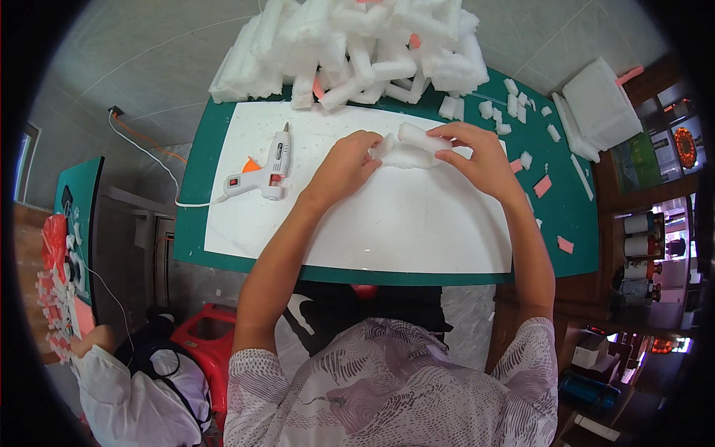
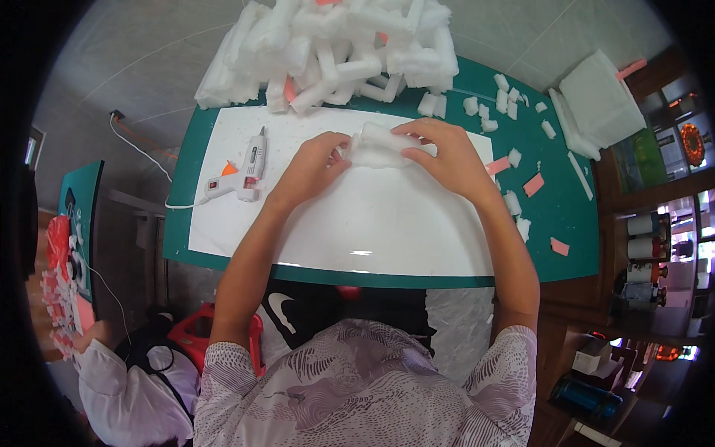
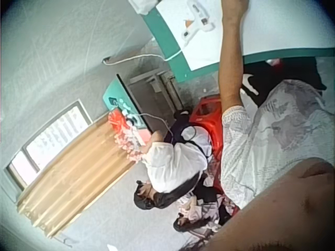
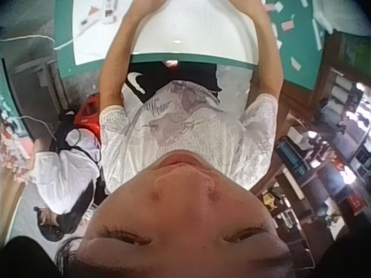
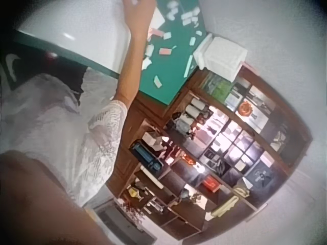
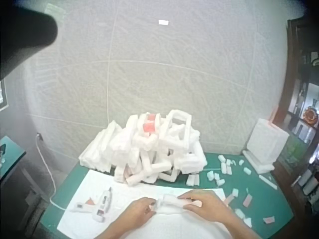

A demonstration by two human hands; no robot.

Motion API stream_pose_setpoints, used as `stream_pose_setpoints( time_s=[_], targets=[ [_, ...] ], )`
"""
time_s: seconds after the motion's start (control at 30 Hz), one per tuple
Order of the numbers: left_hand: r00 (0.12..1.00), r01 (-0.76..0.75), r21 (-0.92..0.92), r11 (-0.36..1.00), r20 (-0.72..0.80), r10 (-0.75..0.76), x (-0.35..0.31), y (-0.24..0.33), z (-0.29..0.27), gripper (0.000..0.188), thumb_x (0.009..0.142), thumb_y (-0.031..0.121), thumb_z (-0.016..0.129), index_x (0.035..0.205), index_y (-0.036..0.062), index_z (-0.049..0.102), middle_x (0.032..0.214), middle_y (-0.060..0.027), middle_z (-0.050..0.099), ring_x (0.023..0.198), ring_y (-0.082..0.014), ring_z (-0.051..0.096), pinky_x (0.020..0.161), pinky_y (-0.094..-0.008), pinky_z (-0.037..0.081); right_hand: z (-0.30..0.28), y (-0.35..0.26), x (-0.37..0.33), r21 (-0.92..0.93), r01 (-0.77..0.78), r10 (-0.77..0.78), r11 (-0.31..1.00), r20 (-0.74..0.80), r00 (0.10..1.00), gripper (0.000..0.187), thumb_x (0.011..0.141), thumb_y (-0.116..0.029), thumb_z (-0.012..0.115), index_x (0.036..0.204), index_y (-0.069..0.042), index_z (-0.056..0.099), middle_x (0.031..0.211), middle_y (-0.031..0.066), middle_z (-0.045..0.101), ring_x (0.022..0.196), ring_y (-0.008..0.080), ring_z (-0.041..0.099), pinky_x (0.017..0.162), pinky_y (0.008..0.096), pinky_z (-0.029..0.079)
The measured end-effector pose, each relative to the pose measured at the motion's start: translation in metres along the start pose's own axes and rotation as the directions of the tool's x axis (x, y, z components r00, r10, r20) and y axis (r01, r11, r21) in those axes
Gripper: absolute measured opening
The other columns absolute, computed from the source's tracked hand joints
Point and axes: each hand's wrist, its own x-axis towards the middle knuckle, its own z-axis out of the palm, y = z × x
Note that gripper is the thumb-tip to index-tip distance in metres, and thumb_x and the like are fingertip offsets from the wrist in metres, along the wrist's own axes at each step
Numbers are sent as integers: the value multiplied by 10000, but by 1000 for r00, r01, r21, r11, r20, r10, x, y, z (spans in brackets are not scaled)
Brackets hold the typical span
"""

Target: Apply hot glue to foam pieces and assemble them into a structure.

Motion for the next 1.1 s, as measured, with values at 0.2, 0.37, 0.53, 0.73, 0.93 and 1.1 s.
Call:
stream_pose_setpoints(
  time_s=[0.2, 0.37, 0.53, 0.73, 0.93, 1.1],
  targets=[
    [1000, 2, -12, 1000, 8, -1, 0, 3, -1, 338, 844, 36, 734, 1161, -39, 645, 1099, -174, 689, 834, -263, 683, 804, -338, 565, 2, -3, 3, -76, 6, -4, 997, 17, 1000, 298, 863, -58, 726, 1161, -48, 714, 1164, 133, 717, 1000, 293, 673, 894, 364, 550],
    [1000, -8, 8, 1000, 5, 8, -1, 3, 0, 356, 842, 33, 734, 1176, -38, 633, 1096, -172, 689, 828, -260, 682, 790, -341, 559, 4, -1, 4, -149, 33, -24, 988, 64, 998, 284, 886, -86, 707, 1170, -65, 715, 1193, 120, 702, 1063, 300, 633, 946, 383, 510],
    [1000, -20, 1, 1000, 5, 20, -1, 2, 0, 360, 841, 31, 733, 1179, -37, 629, 1090, -174, 688, 826, -259, 682, 788, -339, 559, 6, 3, 3, -207, 111, -101, 972, 59, 993, 283, 909, -107, 699, 1190, -84, 719, 1216, 109, 698, 1090, 283, 623, 942, 370, 509],
    [999, 19, -32, 999, 43, -17, 0, 9, -6, 397, 849, 38, 731, 1222, -30, 612, 1160, -200, 664, 868, -296, 702, 811, -368, 560, 6, 6, -3, -228, 154, -144, 961, 63, 988, 343, 900, -110, 704, 1243, -99, 698, 1264, 119, 662, 1136, 293, 605, 977, 379, 494],
    [976, -166, -5, 986, -143, 164, 3, 22, -9, 550, 874, 91, 729, 1391, 48, 543, 1257, -166, 627, 1192, -332, 584, 1024, -400, 472, 5, 5, -8, -153, 86, -74, 984, 85, 994, 448, 873, -74, 707, 1315, -123, 657, 1317, 127, 606, 1185, 307, 592, 1010, 380, 486],
    [939, -312, 16, 950, -146, 310, 10, 21, -4, 323, 910, 103, 691, 1231, 71, 668, 1263, -130, 651, 1233, -324, 557, 1051, -399, 440, 10, 13, -11, -138, 91, -81, 986, 78, 994, 486, 882, -49, 692, 1355, -142, 638, 1359, 110, 592, 1166, 284, 606, 968, 356, 521]
  ],
)
